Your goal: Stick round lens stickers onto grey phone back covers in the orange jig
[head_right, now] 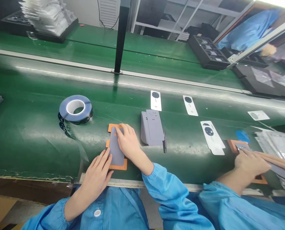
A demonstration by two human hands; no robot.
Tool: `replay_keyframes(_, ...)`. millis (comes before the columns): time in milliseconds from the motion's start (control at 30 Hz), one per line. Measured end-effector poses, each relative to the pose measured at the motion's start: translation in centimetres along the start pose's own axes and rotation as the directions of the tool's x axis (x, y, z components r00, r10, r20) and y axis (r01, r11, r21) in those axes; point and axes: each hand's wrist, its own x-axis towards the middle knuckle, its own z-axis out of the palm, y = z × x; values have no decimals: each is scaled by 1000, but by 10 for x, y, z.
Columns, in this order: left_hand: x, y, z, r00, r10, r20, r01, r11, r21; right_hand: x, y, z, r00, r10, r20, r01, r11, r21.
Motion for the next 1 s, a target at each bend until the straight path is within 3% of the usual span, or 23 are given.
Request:
replay_keyframes(100,0,0,2,1000,7,-13,-7,1000,20,-9,-13,10,999,-20,29,21,999,-28)
replay_keyframes(333,2,-2,-1,1000,8,-27,-9,999,-38,-14,-26,18,997,77,14,-77,997,3)
replay_keyframes(467,2,-1,-3,1000,8,-26,-10,999,-52,-19,-18,16,993,101,54,-109,979,174)
replay_keyframes(600,0,0,-3,1000,-12,-29,11,999,-43,-29,-10,18,991,115,66,-132,902,410)
replay_keyframes(733,-1,1,-3,1000,-18,-20,17,999,-34,-34,2,18,976,207,-61,-133,800,585)
replay_keyframes(833,0,2,-3,999,-25,-28,24,999,-36,-30,14,15,948,273,-161,-150,835,529)
replay_keyframes(1000,1,4,-3,998,-49,-46,46,997,-60,-16,27,5,970,212,-121,-166,937,308)
